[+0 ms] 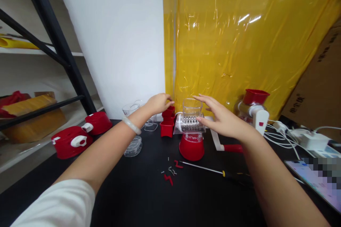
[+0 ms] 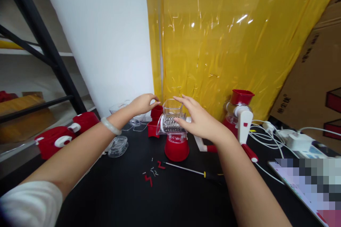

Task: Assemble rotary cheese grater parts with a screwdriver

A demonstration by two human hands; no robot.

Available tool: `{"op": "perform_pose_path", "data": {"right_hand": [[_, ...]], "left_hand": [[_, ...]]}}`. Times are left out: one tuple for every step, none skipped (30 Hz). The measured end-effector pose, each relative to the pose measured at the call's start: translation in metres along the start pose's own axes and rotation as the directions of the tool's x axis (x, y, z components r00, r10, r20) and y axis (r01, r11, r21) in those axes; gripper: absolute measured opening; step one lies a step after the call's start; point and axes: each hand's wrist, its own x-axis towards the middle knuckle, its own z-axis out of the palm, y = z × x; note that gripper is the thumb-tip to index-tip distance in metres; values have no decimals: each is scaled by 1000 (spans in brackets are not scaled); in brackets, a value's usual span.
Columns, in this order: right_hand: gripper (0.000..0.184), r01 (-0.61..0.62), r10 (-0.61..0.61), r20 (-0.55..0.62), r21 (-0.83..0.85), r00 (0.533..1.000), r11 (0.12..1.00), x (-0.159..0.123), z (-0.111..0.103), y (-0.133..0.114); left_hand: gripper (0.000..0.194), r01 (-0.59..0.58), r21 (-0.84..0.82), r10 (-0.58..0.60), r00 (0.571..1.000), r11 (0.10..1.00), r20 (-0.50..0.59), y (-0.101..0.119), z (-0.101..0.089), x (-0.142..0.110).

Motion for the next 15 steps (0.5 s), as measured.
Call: {"op": "perform_pose_path", "data": {"right_hand": [[68, -13, 11, 31, 51, 999, 999, 0, 2, 4], [71, -33, 27, 61, 102, 998, 994, 1, 4, 9], [76, -60, 47, 90, 150, 995, 987, 1, 6, 13], [80, -94, 71, 119, 195, 990, 976, 2, 8, 17], [83, -127, 94, 145, 236, 985, 963, 2, 10, 21], [84, -154, 112, 164, 272, 980, 950, 2, 11, 23], [82, -174, 126, 170, 302, 977, 937, 2, 12, 25], [79, -183, 134, 166, 324, 977, 928, 2, 13, 26], [76, -184, 139, 155, 334, 978, 924, 3, 14, 27], [74, -178, 140, 135, 333, 981, 926, 3, 14, 27], [74, -172, 142, 115, 319, 983, 932, 3, 15, 27], [75, -167, 143, 99, 300, 985, 939, 3, 15, 27], [76, -164, 146, 87, 276, 986, 947, 3, 15, 27], [76, -164, 149, 78, 253, 986, 954, 3, 15, 27], [75, -166, 154, 67, 232, 986, 958, 3, 15, 27]], "left_hand": [[38, 2, -121, -9, 998, 993, -56, 9, -2, -11], [41, 24, -253, -45, 996, 967, -80, 20, -3, -23], [44, 59, -377, -88, 994, 924, -59, 31, -3, -36], [46, 98, -491, -109, 994, 866, 6, 42, -2, -50], [49, 116, -580, -100, 993, 806, 59, 53, -1, -63], [55, 117, -646, -73, 993, 754, 95, 64, -1, -76], [62, 111, -677, -45, 992, 728, 114, 74, -1, -89], [71, 110, -692, -43, 993, 714, 113, 84, -1, -99], [79, 121, -693, -56, 992, 711, 115, 92, -2, -109], [85, 141, -686, -79, 989, 713, 122, 100, -4, -117], [90, 165, -676, -101, 986, 718, 133, 107, -6, -124], [93, 192, -666, -114, 981, 721, 159, 114, -7, -130], [95, 213, -660, -117, 975, 720, 187, 119, -7, -134], [97, 212, -666, -106, 975, 715, 197, 123, -7, -137], [99, 194, -681, -85, 978, 706, 190, 127, -5, -138]]}}
